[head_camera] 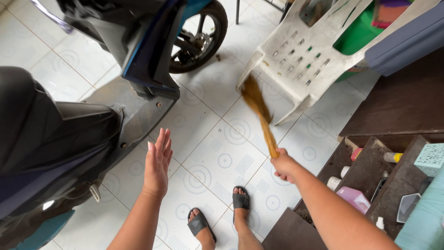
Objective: The person uses a hand broom to sweep dust and debris from the floor around a motorcycle and a shoe rack.
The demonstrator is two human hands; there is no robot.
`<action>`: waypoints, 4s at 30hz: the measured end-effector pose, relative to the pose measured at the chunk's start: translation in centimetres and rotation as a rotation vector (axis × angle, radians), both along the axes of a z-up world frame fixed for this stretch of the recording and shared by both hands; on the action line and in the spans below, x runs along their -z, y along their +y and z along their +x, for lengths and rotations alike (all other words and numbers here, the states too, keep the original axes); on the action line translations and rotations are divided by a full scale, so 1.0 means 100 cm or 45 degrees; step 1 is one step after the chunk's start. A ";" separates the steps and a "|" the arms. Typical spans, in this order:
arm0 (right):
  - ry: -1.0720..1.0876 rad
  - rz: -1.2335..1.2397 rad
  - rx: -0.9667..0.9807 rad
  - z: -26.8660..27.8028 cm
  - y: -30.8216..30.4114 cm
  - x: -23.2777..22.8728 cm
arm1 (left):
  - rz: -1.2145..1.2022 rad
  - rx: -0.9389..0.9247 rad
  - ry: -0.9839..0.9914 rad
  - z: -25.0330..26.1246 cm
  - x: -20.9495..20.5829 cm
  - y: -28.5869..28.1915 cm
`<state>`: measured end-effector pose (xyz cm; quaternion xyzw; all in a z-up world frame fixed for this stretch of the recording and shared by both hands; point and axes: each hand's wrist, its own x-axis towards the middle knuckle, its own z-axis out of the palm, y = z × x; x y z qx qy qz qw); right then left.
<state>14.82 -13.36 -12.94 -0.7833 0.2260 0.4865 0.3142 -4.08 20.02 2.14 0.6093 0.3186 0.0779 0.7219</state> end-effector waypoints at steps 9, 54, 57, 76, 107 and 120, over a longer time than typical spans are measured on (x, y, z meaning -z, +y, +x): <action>0.218 0.144 0.042 -0.106 0.008 -0.060 | -0.025 -0.008 -0.073 -0.069 -0.080 0.008; -0.623 -0.258 -0.510 0.399 0.169 -0.169 | -0.073 -0.330 -0.230 0.222 -0.082 0.026; -0.656 -0.134 -0.428 0.437 0.173 -0.117 | -0.066 -0.376 -0.219 0.250 -0.063 0.032; -0.189 0.031 -0.688 0.444 0.233 -0.031 | -0.099 -0.477 -0.086 0.263 -0.027 0.040; -0.325 0.146 -0.561 0.412 0.177 -0.172 | -0.026 -0.745 -0.120 0.141 -0.082 0.004; 0.011 0.184 -0.516 0.245 0.236 -0.047 | -0.068 -0.889 -0.009 0.070 -0.068 -0.023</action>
